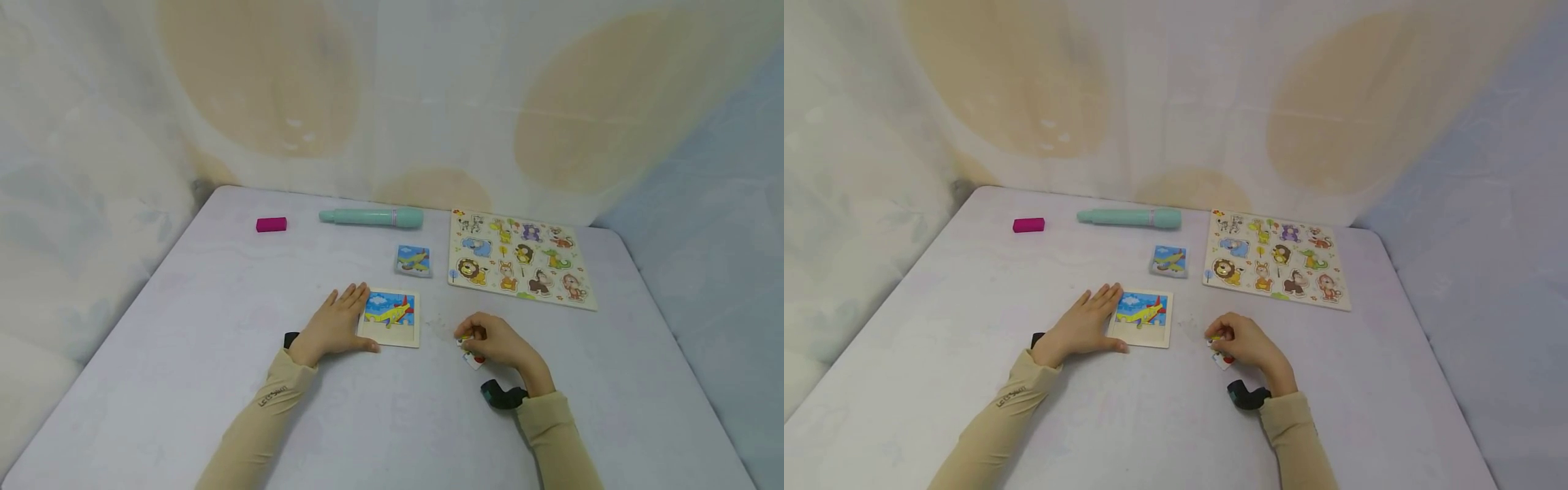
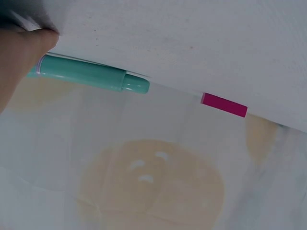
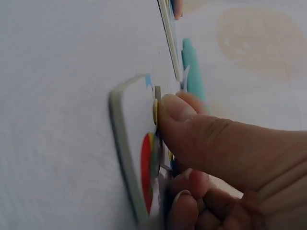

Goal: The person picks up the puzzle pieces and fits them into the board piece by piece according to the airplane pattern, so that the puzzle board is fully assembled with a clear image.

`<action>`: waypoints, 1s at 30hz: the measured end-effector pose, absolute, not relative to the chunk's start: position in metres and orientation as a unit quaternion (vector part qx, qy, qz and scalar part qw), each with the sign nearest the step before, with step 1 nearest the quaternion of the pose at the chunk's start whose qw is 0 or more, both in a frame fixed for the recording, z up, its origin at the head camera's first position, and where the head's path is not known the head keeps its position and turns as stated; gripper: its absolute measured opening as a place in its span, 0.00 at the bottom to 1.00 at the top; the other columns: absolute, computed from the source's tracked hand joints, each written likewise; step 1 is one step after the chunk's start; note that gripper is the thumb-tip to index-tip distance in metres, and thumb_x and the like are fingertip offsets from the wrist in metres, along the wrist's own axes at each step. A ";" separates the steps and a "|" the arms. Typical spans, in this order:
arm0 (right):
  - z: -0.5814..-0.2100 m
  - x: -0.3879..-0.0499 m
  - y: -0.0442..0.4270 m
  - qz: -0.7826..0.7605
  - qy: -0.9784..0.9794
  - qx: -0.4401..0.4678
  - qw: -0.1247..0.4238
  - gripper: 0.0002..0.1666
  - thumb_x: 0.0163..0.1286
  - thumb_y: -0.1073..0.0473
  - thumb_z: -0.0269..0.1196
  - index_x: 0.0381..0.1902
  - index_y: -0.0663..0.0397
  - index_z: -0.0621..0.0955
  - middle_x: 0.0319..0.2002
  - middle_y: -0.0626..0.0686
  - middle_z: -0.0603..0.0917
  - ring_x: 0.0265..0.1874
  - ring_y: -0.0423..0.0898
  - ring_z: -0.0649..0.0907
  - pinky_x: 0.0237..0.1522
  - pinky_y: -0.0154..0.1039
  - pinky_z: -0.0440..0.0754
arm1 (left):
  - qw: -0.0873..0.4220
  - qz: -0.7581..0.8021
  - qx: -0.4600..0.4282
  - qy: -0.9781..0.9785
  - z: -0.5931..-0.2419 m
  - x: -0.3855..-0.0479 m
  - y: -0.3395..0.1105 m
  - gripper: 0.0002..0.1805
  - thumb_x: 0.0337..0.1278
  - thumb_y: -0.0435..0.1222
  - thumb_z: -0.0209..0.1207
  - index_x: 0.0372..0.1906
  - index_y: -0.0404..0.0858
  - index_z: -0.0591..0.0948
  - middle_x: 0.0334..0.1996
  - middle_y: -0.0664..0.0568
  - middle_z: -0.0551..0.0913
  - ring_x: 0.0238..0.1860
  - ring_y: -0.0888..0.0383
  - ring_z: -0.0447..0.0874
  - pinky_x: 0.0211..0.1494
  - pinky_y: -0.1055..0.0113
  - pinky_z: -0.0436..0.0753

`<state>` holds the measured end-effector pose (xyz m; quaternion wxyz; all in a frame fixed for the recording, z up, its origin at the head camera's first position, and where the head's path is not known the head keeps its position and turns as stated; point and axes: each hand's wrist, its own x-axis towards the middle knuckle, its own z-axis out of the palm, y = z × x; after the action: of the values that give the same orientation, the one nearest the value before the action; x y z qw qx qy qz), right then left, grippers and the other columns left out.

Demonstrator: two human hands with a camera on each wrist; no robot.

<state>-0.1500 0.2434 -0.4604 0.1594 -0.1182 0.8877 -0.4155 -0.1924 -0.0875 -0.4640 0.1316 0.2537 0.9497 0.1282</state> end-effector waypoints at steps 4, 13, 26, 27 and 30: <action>-0.462 -0.151 0.243 -0.415 0.895 -0.099 0.130 0.18 0.60 0.68 0.67 0.50 0.58 0.81 0.40 0.57 0.79 0.27 0.43 0.72 0.25 0.31 0.71 | 0.131 0.131 0.253 0.949 -0.464 -0.193 -0.088 0.64 0.41 0.66 0.66 0.77 0.36 0.50 0.78 0.46 0.48 0.79 0.47 0.43 0.79 0.45 0.45; -0.460 -0.154 0.238 -0.407 0.902 -0.073 0.121 0.21 0.61 0.69 0.65 0.54 0.60 0.79 0.35 0.54 0.77 0.30 0.46 0.71 0.29 0.31 0.70 | 0.126 0.125 0.256 0.950 -0.461 -0.193 -0.088 0.65 0.40 0.66 0.66 0.77 0.35 0.50 0.78 0.45 0.48 0.79 0.47 0.43 0.79 0.45 0.46; -0.450 -0.172 0.225 -0.394 0.908 -0.064 0.127 0.09 0.67 0.58 0.64 0.43 0.53 0.84 0.33 0.52 0.83 0.29 0.44 0.77 0.32 0.35 0.74 | 0.122 0.124 0.260 0.950 -0.464 -0.193 -0.089 0.64 0.41 0.66 0.66 0.76 0.35 0.51 0.78 0.45 0.49 0.79 0.47 0.44 0.78 0.44 0.47; -0.448 -0.174 0.220 -0.400 0.905 -0.066 0.128 0.09 0.66 0.57 0.64 0.43 0.52 0.84 0.32 0.51 0.83 0.28 0.44 0.78 0.32 0.35 0.75 | 0.122 0.123 0.259 0.950 -0.464 -0.193 -0.089 0.64 0.41 0.66 0.65 0.76 0.35 0.51 0.78 0.45 0.49 0.79 0.47 0.44 0.78 0.44 0.47; -0.445 -0.180 0.203 -0.425 0.893 -0.074 0.131 0.10 0.65 0.57 0.65 0.43 0.52 0.84 0.30 0.51 0.82 0.26 0.44 0.77 0.29 0.34 0.74 | 0.121 0.122 0.260 0.950 -0.465 -0.193 -0.088 0.64 0.41 0.67 0.65 0.76 0.35 0.51 0.78 0.45 0.49 0.79 0.47 0.44 0.78 0.45 0.47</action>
<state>-0.1796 0.2026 -0.4455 0.1308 -0.0745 0.8927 -0.4247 -0.1931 -0.0882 -0.4647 0.1213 0.2604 0.9501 0.1217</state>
